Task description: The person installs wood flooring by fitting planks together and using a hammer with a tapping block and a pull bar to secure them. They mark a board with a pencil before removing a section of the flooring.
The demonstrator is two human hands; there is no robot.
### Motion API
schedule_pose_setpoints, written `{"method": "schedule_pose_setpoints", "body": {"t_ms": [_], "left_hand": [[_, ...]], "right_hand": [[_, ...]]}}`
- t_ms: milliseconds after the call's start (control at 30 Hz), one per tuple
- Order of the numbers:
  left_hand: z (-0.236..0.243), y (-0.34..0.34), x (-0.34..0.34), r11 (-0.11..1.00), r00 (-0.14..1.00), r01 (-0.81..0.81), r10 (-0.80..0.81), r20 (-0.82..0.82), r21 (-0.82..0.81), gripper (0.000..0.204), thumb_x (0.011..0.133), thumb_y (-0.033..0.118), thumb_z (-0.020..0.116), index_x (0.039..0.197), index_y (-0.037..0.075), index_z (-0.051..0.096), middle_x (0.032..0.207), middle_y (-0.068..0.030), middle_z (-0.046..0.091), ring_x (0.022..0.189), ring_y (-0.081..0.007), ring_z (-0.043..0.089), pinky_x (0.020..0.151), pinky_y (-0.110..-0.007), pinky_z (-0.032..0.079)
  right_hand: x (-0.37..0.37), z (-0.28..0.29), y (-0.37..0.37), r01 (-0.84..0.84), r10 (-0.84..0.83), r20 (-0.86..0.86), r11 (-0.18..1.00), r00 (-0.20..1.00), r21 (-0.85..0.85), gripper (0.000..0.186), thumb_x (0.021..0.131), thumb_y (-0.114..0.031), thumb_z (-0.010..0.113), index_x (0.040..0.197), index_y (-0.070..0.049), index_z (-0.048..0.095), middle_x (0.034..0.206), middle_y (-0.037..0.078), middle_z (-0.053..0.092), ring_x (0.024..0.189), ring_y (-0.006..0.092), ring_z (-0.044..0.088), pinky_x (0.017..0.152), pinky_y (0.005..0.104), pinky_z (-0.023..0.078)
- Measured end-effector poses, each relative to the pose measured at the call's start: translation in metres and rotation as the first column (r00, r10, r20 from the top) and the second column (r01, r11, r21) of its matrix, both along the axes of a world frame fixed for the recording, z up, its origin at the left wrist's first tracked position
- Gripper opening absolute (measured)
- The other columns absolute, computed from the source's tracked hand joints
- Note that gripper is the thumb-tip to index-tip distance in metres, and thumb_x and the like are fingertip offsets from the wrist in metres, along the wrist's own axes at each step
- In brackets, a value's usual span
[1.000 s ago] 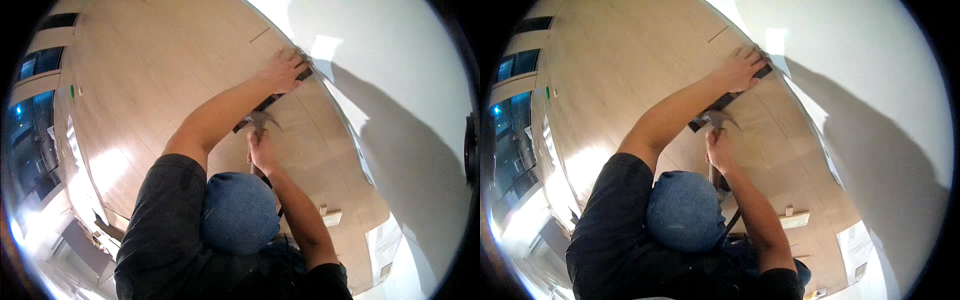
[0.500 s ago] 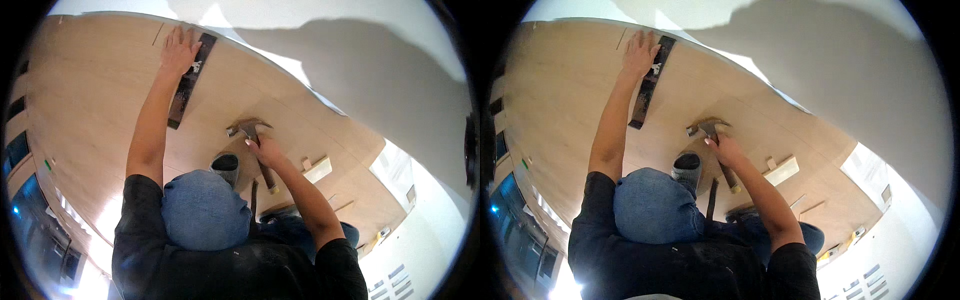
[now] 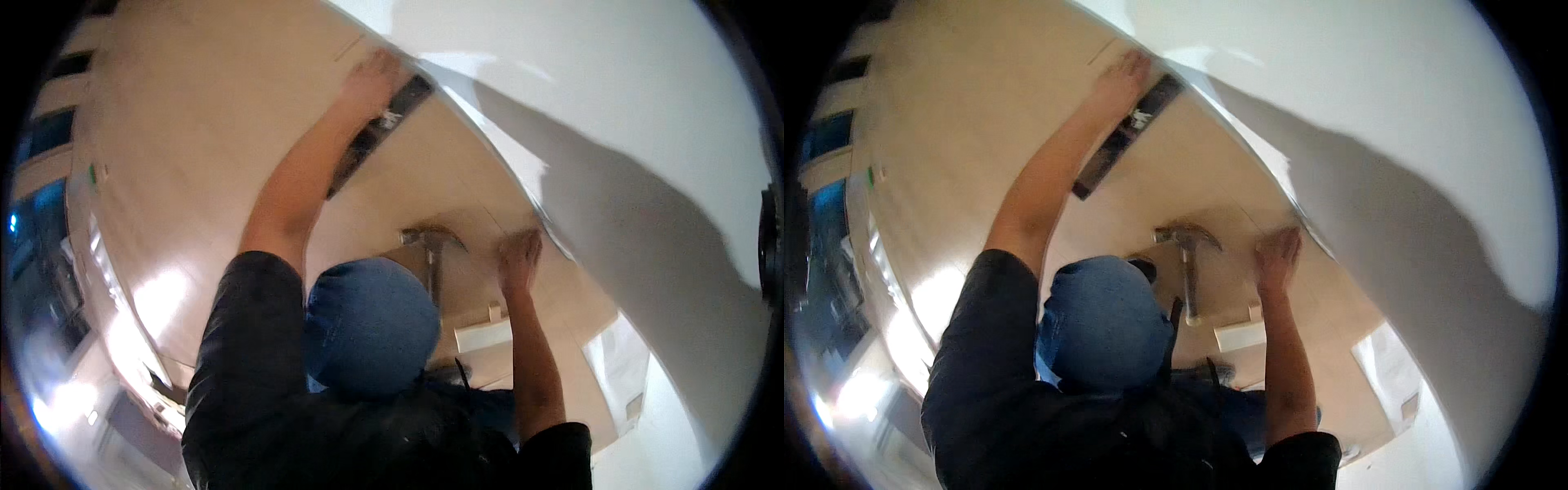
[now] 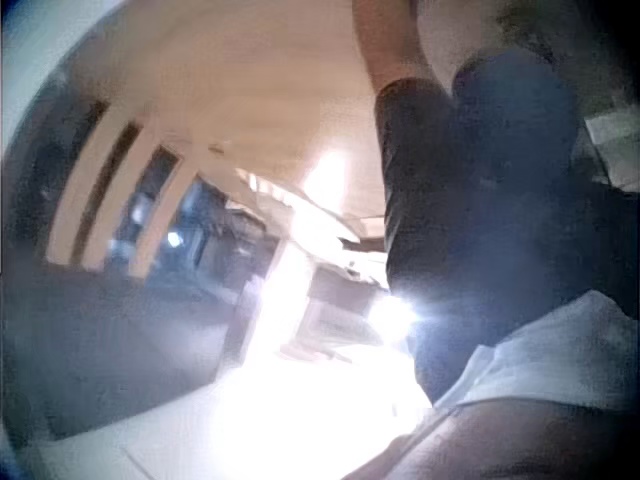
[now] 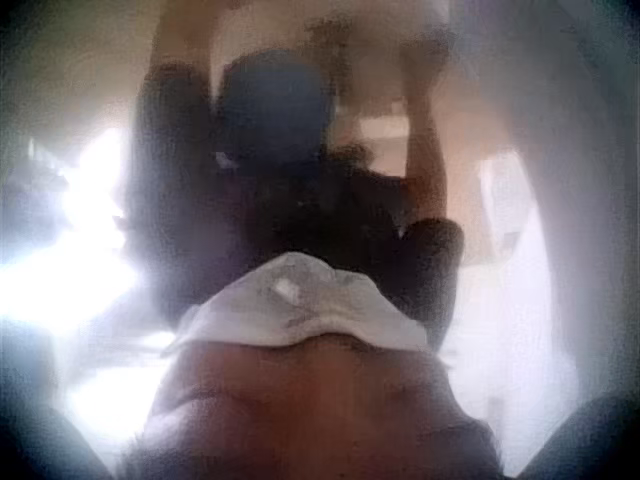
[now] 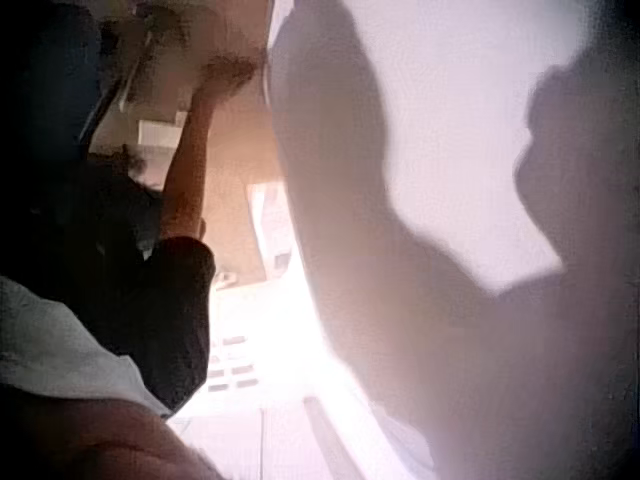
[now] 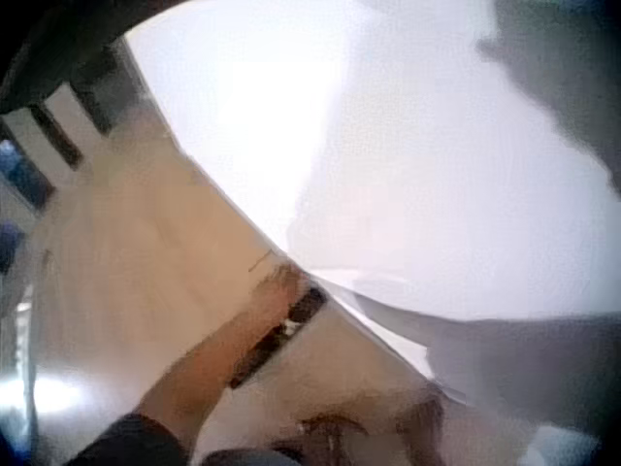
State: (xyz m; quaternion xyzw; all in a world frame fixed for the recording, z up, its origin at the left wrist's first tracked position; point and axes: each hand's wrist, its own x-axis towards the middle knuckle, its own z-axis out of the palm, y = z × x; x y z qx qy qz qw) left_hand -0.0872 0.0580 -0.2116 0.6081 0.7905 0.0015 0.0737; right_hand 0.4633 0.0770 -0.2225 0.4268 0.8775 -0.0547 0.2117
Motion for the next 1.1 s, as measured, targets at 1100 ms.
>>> {"method": "schedule_pose_setpoints", "body": {"t_ms": [1100], "left_hand": [[0.010,-0.006,-0.007,0.959,0.989,-0.150,0.146,-0.037,-0.240,0.078,0.096,0.046,0.063,0.142,-0.013,0.040,0.138,-0.0354,0.053,0.128,-0.0473,0.054,0.108,-0.051,0.044]], "right_hand": [[0.318,0.102,-0.190,0.073,-0.085,-0.065,0.982,0.994,-0.175,0.065,0.094,-0.038,0.063,0.151,-0.013,0.045,0.166,0.015,0.028,0.152,0.0321,0.028,0.125,0.0532,0.022]]}}
